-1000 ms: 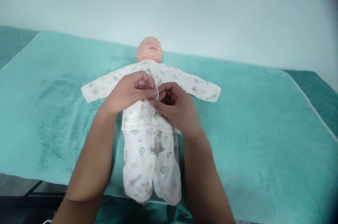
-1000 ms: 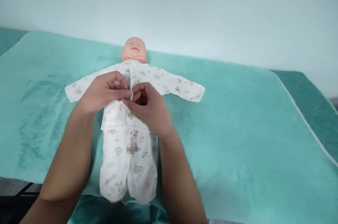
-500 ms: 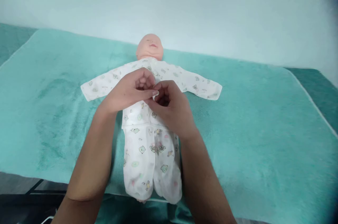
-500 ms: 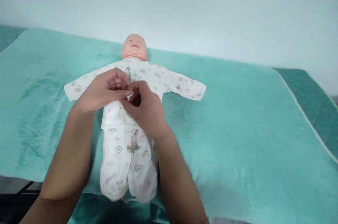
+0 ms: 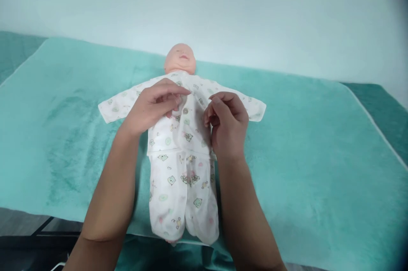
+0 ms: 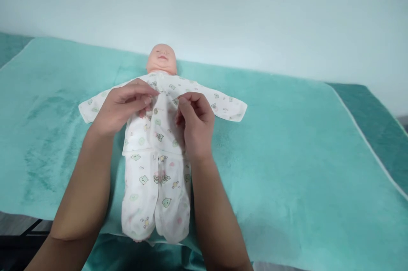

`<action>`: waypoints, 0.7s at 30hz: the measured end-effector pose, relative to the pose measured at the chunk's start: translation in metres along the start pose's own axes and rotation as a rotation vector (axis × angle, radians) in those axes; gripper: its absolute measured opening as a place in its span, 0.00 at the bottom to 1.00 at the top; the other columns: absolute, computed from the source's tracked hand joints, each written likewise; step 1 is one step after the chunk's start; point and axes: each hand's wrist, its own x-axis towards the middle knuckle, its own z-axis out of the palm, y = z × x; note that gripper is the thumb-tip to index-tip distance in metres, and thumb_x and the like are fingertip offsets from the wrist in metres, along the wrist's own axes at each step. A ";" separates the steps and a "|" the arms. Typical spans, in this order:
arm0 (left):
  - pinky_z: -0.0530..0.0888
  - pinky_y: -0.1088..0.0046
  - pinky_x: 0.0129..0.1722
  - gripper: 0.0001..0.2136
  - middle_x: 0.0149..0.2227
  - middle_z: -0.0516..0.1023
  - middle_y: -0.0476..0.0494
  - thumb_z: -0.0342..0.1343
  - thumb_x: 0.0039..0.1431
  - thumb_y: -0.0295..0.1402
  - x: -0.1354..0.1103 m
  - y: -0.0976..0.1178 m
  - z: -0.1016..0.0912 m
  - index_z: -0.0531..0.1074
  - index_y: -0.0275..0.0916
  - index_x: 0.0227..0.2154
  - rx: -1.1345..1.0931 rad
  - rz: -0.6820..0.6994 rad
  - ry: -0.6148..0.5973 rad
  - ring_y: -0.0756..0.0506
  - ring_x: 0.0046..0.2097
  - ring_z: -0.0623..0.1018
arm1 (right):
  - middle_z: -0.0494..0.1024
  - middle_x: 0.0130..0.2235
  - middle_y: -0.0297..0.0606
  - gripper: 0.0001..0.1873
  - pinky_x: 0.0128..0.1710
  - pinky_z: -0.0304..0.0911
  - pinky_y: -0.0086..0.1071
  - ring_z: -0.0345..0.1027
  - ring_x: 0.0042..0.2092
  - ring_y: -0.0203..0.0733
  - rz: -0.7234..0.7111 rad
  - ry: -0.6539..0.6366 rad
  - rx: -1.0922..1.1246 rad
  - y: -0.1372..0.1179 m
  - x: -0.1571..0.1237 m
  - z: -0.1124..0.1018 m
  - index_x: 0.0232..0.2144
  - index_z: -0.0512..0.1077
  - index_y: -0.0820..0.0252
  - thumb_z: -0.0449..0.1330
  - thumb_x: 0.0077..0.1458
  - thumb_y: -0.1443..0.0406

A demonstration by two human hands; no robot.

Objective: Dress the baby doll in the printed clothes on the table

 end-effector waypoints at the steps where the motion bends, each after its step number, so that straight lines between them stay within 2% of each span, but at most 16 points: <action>1: 0.76 0.72 0.31 0.13 0.40 0.75 0.47 0.56 0.61 0.25 0.000 -0.001 0.001 0.82 0.46 0.42 0.037 0.040 0.028 0.51 0.34 0.77 | 0.67 0.27 0.28 0.06 0.26 0.60 0.27 0.61 0.27 0.32 -0.037 0.033 -0.028 0.002 0.001 0.000 0.33 0.70 0.54 0.62 0.62 0.61; 5: 0.76 0.69 0.39 0.17 0.38 0.74 0.48 0.53 0.58 0.19 0.004 -0.010 0.006 0.83 0.46 0.33 0.265 0.192 0.135 0.50 0.39 0.76 | 0.74 0.39 0.33 0.01 0.42 0.70 0.32 0.70 0.42 0.36 -0.157 0.082 -0.196 0.014 0.005 -0.003 0.37 0.71 0.53 0.60 0.61 0.64; 7: 0.75 0.68 0.42 0.17 0.37 0.74 0.48 0.51 0.56 0.17 0.006 -0.018 0.008 0.81 0.43 0.28 0.374 0.242 0.218 0.49 0.40 0.76 | 0.75 0.46 0.34 0.05 0.49 0.71 0.37 0.71 0.49 0.40 -0.184 0.057 -0.294 0.022 0.009 -0.006 0.41 0.71 0.52 0.59 0.61 0.64; 11: 0.74 0.68 0.42 0.15 0.36 0.74 0.48 0.50 0.55 0.16 -0.008 -0.034 0.012 0.77 0.41 0.26 0.438 0.281 0.412 0.49 0.41 0.76 | 0.73 0.57 0.36 0.15 0.64 0.63 0.50 0.66 0.61 0.45 -0.210 -0.058 -0.436 0.038 0.012 -0.011 0.52 0.69 0.49 0.59 0.63 0.61; 13: 0.74 0.68 0.43 0.14 0.38 0.75 0.48 0.51 0.56 0.17 -0.030 -0.039 0.014 0.77 0.41 0.29 0.425 0.259 0.488 0.48 0.42 0.76 | 0.70 0.63 0.36 0.19 0.70 0.56 0.52 0.61 0.67 0.46 -0.194 -0.145 -0.468 0.041 0.006 -0.013 0.57 0.68 0.48 0.59 0.64 0.60; 16: 0.75 0.66 0.46 0.14 0.43 0.77 0.46 0.51 0.59 0.18 -0.082 -0.042 0.018 0.77 0.43 0.36 0.428 0.178 0.528 0.46 0.47 0.77 | 0.58 0.73 0.36 0.26 0.74 0.47 0.52 0.49 0.74 0.48 -0.157 -0.250 -0.484 0.041 -0.018 -0.021 0.63 0.65 0.45 0.58 0.65 0.57; 19: 0.76 0.65 0.49 0.22 0.48 0.76 0.45 0.49 0.55 0.16 -0.137 -0.041 0.024 0.78 0.45 0.46 0.453 0.063 0.463 0.45 0.51 0.77 | 0.48 0.76 0.34 0.32 0.76 0.42 0.54 0.41 0.77 0.48 -0.145 -0.308 -0.495 0.039 -0.056 -0.039 0.69 0.58 0.42 0.59 0.66 0.55; 21: 0.75 0.63 0.55 0.25 0.51 0.76 0.44 0.51 0.56 0.17 -0.162 -0.039 0.029 0.75 0.47 0.53 0.503 0.017 0.421 0.45 0.53 0.76 | 0.52 0.75 0.35 0.32 0.75 0.45 0.54 0.44 0.76 0.48 -0.128 -0.315 -0.500 0.039 -0.081 -0.054 0.70 0.57 0.42 0.58 0.67 0.56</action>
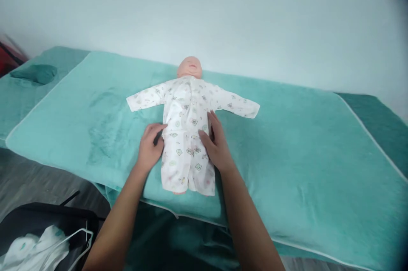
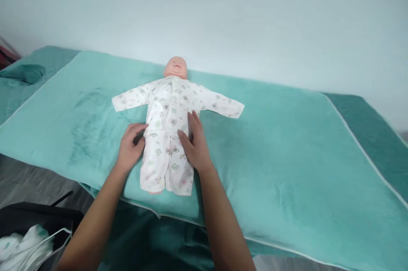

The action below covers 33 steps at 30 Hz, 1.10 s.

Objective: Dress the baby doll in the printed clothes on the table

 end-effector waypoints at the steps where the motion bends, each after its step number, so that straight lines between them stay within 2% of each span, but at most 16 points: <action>1: 0.74 0.61 0.57 0.25 0.52 0.75 0.44 0.52 0.57 0.18 -0.008 0.001 -0.001 0.74 0.47 0.55 0.024 -0.007 -0.013 0.44 0.54 0.76 | 0.56 0.74 0.37 0.30 0.74 0.49 0.53 0.49 0.74 0.48 0.007 0.011 0.007 0.001 -0.013 -0.002 0.69 0.59 0.43 0.57 0.67 0.57; 4: 0.74 0.61 0.56 0.21 0.51 0.76 0.43 0.54 0.61 0.23 -0.015 0.003 0.001 0.73 0.46 0.56 0.061 -0.034 -0.001 0.44 0.53 0.77 | 0.70 0.65 0.43 0.23 0.66 0.63 0.51 0.66 0.65 0.47 0.013 0.098 -0.038 0.005 -0.037 -0.005 0.63 0.67 0.49 0.56 0.67 0.61; 7: 0.74 0.62 0.51 0.13 0.46 0.79 0.43 0.53 0.65 0.27 -0.012 0.002 0.006 0.75 0.43 0.49 0.111 -0.061 0.042 0.43 0.48 0.77 | 0.77 0.53 0.45 0.19 0.56 0.70 0.48 0.72 0.53 0.47 0.033 0.180 -0.165 0.005 -0.041 -0.002 0.56 0.72 0.54 0.58 0.63 0.63; 12: 0.74 0.63 0.45 0.05 0.38 0.77 0.44 0.52 0.67 0.32 -0.013 0.002 0.006 0.73 0.42 0.37 0.150 -0.090 0.140 0.43 0.42 0.77 | 0.77 0.41 0.41 0.10 0.44 0.69 0.42 0.70 0.41 0.45 0.032 0.211 -0.304 0.001 -0.032 0.001 0.42 0.75 0.58 0.57 0.59 0.63; 14: 0.74 0.62 0.45 0.03 0.38 0.77 0.44 0.53 0.65 0.30 -0.015 0.002 0.004 0.71 0.43 0.34 0.156 -0.085 0.184 0.42 0.43 0.76 | 0.76 0.38 0.40 0.09 0.42 0.67 0.40 0.69 0.39 0.44 0.019 0.217 -0.318 0.001 -0.031 0.000 0.39 0.75 0.58 0.57 0.58 0.64; 17: 0.74 0.59 0.48 0.05 0.40 0.77 0.43 0.55 0.61 0.27 -0.019 0.002 0.000 0.69 0.44 0.32 0.202 -0.070 0.186 0.40 0.46 0.76 | 0.75 0.35 0.36 0.06 0.40 0.65 0.39 0.67 0.37 0.43 0.021 0.251 -0.334 0.001 -0.034 -0.006 0.35 0.73 0.57 0.57 0.56 0.64; 19: 0.74 0.57 0.49 0.06 0.40 0.78 0.42 0.55 0.59 0.25 -0.019 0.000 -0.002 0.70 0.44 0.31 0.257 -0.070 0.139 0.38 0.47 0.75 | 0.74 0.33 0.35 0.05 0.40 0.65 0.39 0.67 0.36 0.42 -0.001 0.199 -0.362 0.002 -0.036 -0.014 0.34 0.72 0.56 0.57 0.57 0.63; 22: 0.73 0.54 0.53 0.05 0.42 0.79 0.40 0.55 0.58 0.25 -0.014 -0.007 -0.011 0.72 0.43 0.32 0.311 -0.053 0.043 0.36 0.50 0.75 | 0.75 0.37 0.37 0.06 0.42 0.66 0.40 0.68 0.38 0.43 -0.067 -0.008 -0.381 0.008 -0.033 -0.033 0.35 0.73 0.55 0.57 0.60 0.61; 24: 0.71 0.54 0.57 0.07 0.47 0.79 0.40 0.54 0.56 0.24 -0.004 -0.018 -0.022 0.74 0.42 0.34 0.304 -0.049 0.024 0.37 0.54 0.75 | 0.77 0.41 0.40 0.09 0.45 0.67 0.41 0.70 0.42 0.45 -0.058 -0.043 -0.387 0.019 -0.024 -0.052 0.39 0.73 0.55 0.57 0.61 0.58; 25: 0.70 0.55 0.60 0.09 0.51 0.78 0.39 0.54 0.56 0.23 0.003 -0.025 -0.028 0.75 0.42 0.37 0.298 -0.058 0.039 0.37 0.56 0.74 | 0.77 0.43 0.42 0.12 0.47 0.67 0.42 0.70 0.44 0.46 -0.020 0.014 -0.404 0.026 -0.018 -0.063 0.41 0.73 0.56 0.58 0.60 0.56; 27: 0.69 0.57 0.63 0.16 0.56 0.75 0.36 0.54 0.56 0.25 0.022 -0.040 -0.042 0.75 0.40 0.47 0.327 -0.110 0.102 0.37 0.60 0.72 | 0.76 0.46 0.47 0.19 0.48 0.68 0.43 0.70 0.44 0.47 0.123 0.228 -0.484 0.044 0.001 -0.084 0.46 0.73 0.60 0.59 0.58 0.54; 28: 0.69 0.56 0.63 0.19 0.58 0.73 0.33 0.55 0.58 0.27 0.032 -0.048 -0.048 0.74 0.38 0.53 0.371 -0.159 0.137 0.35 0.61 0.72 | 0.76 0.48 0.50 0.23 0.48 0.68 0.44 0.70 0.45 0.48 0.198 0.331 -0.542 0.054 0.012 -0.094 0.48 0.72 0.63 0.60 0.57 0.53; 30: 0.69 0.52 0.62 0.26 0.58 0.71 0.29 0.58 0.59 0.34 0.052 -0.062 -0.058 0.69 0.36 0.62 0.487 -0.270 0.160 0.31 0.61 0.72 | 0.76 0.50 0.54 0.27 0.51 0.67 0.47 0.70 0.46 0.51 0.315 0.441 -0.666 0.071 0.035 -0.111 0.51 0.72 0.65 0.60 0.56 0.52; 33: 0.69 0.49 0.59 0.28 0.55 0.74 0.30 0.56 0.62 0.37 0.076 -0.076 -0.066 0.68 0.39 0.65 0.627 -0.304 0.107 0.28 0.59 0.72 | 0.79 0.48 0.49 0.28 0.51 0.65 0.48 0.71 0.47 0.53 0.432 0.448 -0.750 0.089 0.067 -0.123 0.54 0.72 0.62 0.62 0.56 0.52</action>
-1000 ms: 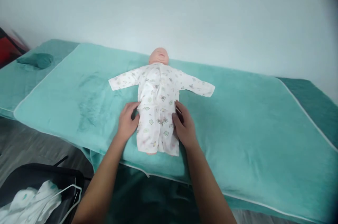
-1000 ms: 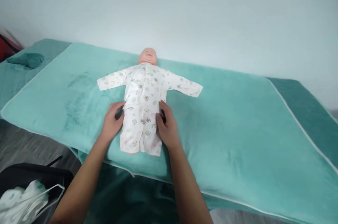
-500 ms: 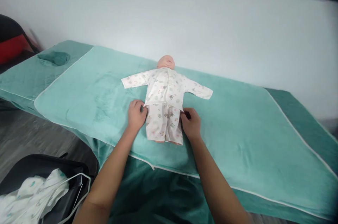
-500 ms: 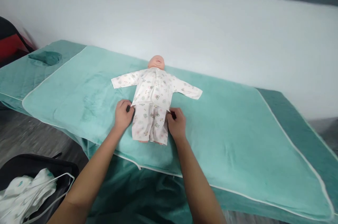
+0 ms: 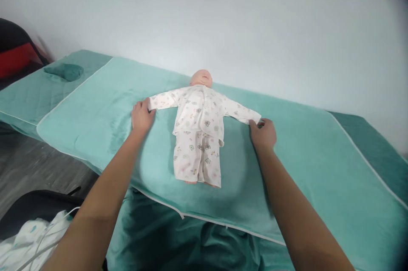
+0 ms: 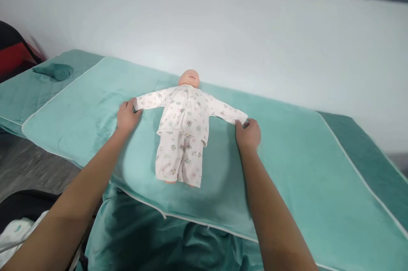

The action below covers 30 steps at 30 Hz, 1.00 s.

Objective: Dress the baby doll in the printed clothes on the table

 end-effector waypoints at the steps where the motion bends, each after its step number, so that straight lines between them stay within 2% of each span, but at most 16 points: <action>1: 0.69 0.50 0.59 0.26 0.54 0.75 0.31 0.54 0.63 0.36 0.007 -0.002 0.001 0.69 0.41 0.64 0.018 0.036 -0.013 0.29 0.59 0.72 | 0.79 0.47 0.47 0.28 0.50 0.65 0.47 0.71 0.46 0.52 0.006 -0.022 -0.011 -0.001 0.010 0.004 0.55 0.72 0.60 0.62 0.57 0.53; 5: 0.71 0.59 0.57 0.23 0.52 0.77 0.36 0.48 0.64 0.29 0.031 -0.009 0.007 0.73 0.43 0.60 0.006 0.144 -0.034 0.35 0.56 0.75 | 0.79 0.46 0.44 0.22 0.49 0.62 0.44 0.69 0.44 0.49 -0.063 -0.069 0.004 -0.002 0.038 0.016 0.54 0.73 0.58 0.61 0.58 0.60; 11: 0.71 0.59 0.52 0.24 0.50 0.77 0.38 0.44 0.63 0.26 0.055 -0.014 0.012 0.75 0.46 0.58 0.086 0.049 0.045 0.36 0.54 0.75 | 0.76 0.43 0.45 0.13 0.44 0.55 0.42 0.62 0.39 0.45 -0.091 -0.012 0.112 0.005 0.067 0.025 0.46 0.73 0.57 0.62 0.59 0.62; 17: 0.70 0.56 0.52 0.23 0.51 0.76 0.35 0.46 0.62 0.26 0.065 -0.014 0.018 0.76 0.45 0.56 0.114 -0.020 0.071 0.33 0.54 0.74 | 0.72 0.40 0.41 0.09 0.45 0.54 0.42 0.58 0.38 0.44 -0.095 0.057 0.205 0.012 0.076 0.031 0.41 0.70 0.53 0.61 0.56 0.65; 20: 0.71 0.56 0.52 0.23 0.55 0.73 0.32 0.48 0.62 0.27 0.065 -0.015 0.017 0.74 0.42 0.58 0.090 -0.063 0.115 0.32 0.55 0.74 | 0.73 0.45 0.47 0.12 0.50 0.56 0.45 0.61 0.44 0.49 -0.162 0.136 0.237 0.012 0.071 0.029 0.42 0.70 0.54 0.59 0.54 0.68; 23: 0.70 0.58 0.55 0.25 0.58 0.72 0.32 0.46 0.60 0.24 0.058 -0.012 0.010 0.73 0.39 0.58 0.066 -0.050 0.159 0.35 0.57 0.74 | 0.70 0.59 0.57 0.21 0.60 0.55 0.49 0.61 0.59 0.55 -0.362 0.187 0.142 0.005 0.057 0.024 0.51 0.70 0.59 0.55 0.54 0.70; 25: 0.69 0.60 0.58 0.25 0.57 0.74 0.35 0.46 0.58 0.22 0.050 -0.008 0.004 0.74 0.39 0.56 0.054 0.009 0.164 0.38 0.59 0.74 | 0.65 0.66 0.56 0.24 0.65 0.53 0.51 0.56 0.67 0.56 -0.506 0.135 0.046 -0.002 0.045 0.021 0.57 0.69 0.62 0.54 0.58 0.68; 27: 0.66 0.61 0.61 0.23 0.58 0.75 0.36 0.46 0.60 0.24 0.041 -0.003 0.000 0.74 0.40 0.56 0.044 0.099 0.141 0.39 0.62 0.72 | 0.63 0.70 0.53 0.25 0.67 0.53 0.50 0.56 0.69 0.55 -0.588 0.023 -0.032 -0.009 0.034 0.019 0.61 0.68 0.63 0.51 0.63 0.64; 30: 0.63 0.60 0.63 0.20 0.63 0.74 0.38 0.45 0.68 0.33 0.028 0.004 -0.002 0.72 0.42 0.59 0.051 0.195 0.041 0.39 0.65 0.70 | 0.66 0.68 0.55 0.29 0.66 0.55 0.50 0.59 0.68 0.55 -0.553 -0.125 -0.100 -0.013 0.021 0.018 0.64 0.67 0.65 0.49 0.67 0.57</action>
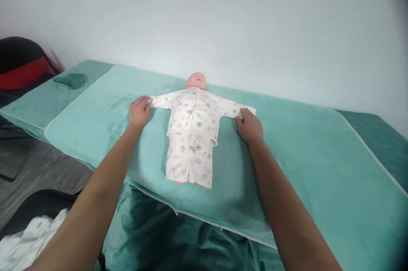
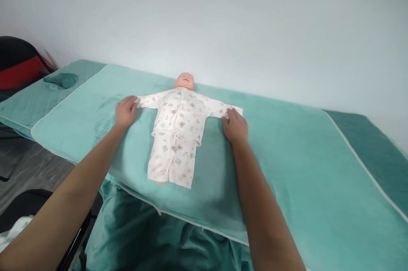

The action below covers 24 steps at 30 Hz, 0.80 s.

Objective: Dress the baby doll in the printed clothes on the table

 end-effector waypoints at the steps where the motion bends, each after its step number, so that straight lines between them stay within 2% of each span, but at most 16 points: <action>1: 0.62 0.59 0.62 0.21 0.64 0.73 0.38 0.44 0.70 0.36 -0.002 0.002 0.000 0.72 0.43 0.60 0.007 -0.006 -0.034 0.38 0.65 0.70 | 0.67 0.68 0.56 0.30 0.66 0.56 0.50 0.60 0.68 0.56 0.032 -0.025 -0.006 -0.001 -0.002 0.000 0.64 0.66 0.66 0.48 0.67 0.57; 4: 0.63 0.57 0.61 0.22 0.63 0.74 0.37 0.42 0.71 0.39 -0.005 0.003 0.002 0.72 0.43 0.61 0.037 -0.114 -0.079 0.36 0.64 0.71 | 0.67 0.68 0.56 0.31 0.66 0.55 0.52 0.60 0.68 0.58 0.108 -0.055 -0.036 -0.003 -0.007 -0.001 0.65 0.65 0.67 0.48 0.66 0.56; 8: 0.63 0.53 0.61 0.21 0.61 0.76 0.35 0.42 0.71 0.38 -0.001 -0.004 0.006 0.73 0.42 0.59 0.024 -0.182 -0.050 0.34 0.63 0.71 | 0.66 0.68 0.55 0.31 0.67 0.54 0.53 0.58 0.69 0.58 0.153 -0.065 -0.055 -0.005 -0.011 -0.002 0.66 0.65 0.66 0.49 0.66 0.56; 11: 0.64 0.53 0.60 0.20 0.60 0.74 0.32 0.46 0.69 0.40 0.003 -0.008 0.009 0.74 0.40 0.57 -0.003 -0.221 -0.006 0.33 0.61 0.72 | 0.67 0.67 0.57 0.30 0.66 0.55 0.53 0.60 0.66 0.59 0.213 -0.023 -0.047 -0.002 -0.011 -0.001 0.62 0.69 0.66 0.52 0.63 0.56; 14: 0.66 0.52 0.58 0.20 0.58 0.75 0.30 0.49 0.68 0.42 0.006 -0.010 0.012 0.74 0.39 0.56 0.017 -0.264 0.025 0.31 0.60 0.72 | 0.73 0.61 0.60 0.27 0.64 0.56 0.52 0.64 0.62 0.60 0.332 0.073 0.030 0.004 -0.008 0.001 0.56 0.73 0.68 0.55 0.59 0.58; 19: 0.67 0.51 0.57 0.19 0.55 0.77 0.32 0.52 0.65 0.41 0.012 -0.013 0.016 0.74 0.39 0.54 -0.030 -0.262 0.069 0.31 0.58 0.73 | 0.77 0.53 0.56 0.22 0.56 0.62 0.46 0.68 0.51 0.54 0.479 0.185 0.166 0.015 -0.001 0.000 0.51 0.75 0.62 0.56 0.56 0.61; 24: 0.68 0.54 0.58 0.15 0.52 0.78 0.36 0.55 0.62 0.37 0.017 -0.020 0.022 0.75 0.40 0.50 -0.130 -0.201 0.129 0.33 0.57 0.74 | 0.80 0.49 0.47 0.19 0.51 0.63 0.39 0.69 0.44 0.46 0.513 0.211 0.210 0.019 0.004 0.002 0.49 0.76 0.62 0.59 0.55 0.63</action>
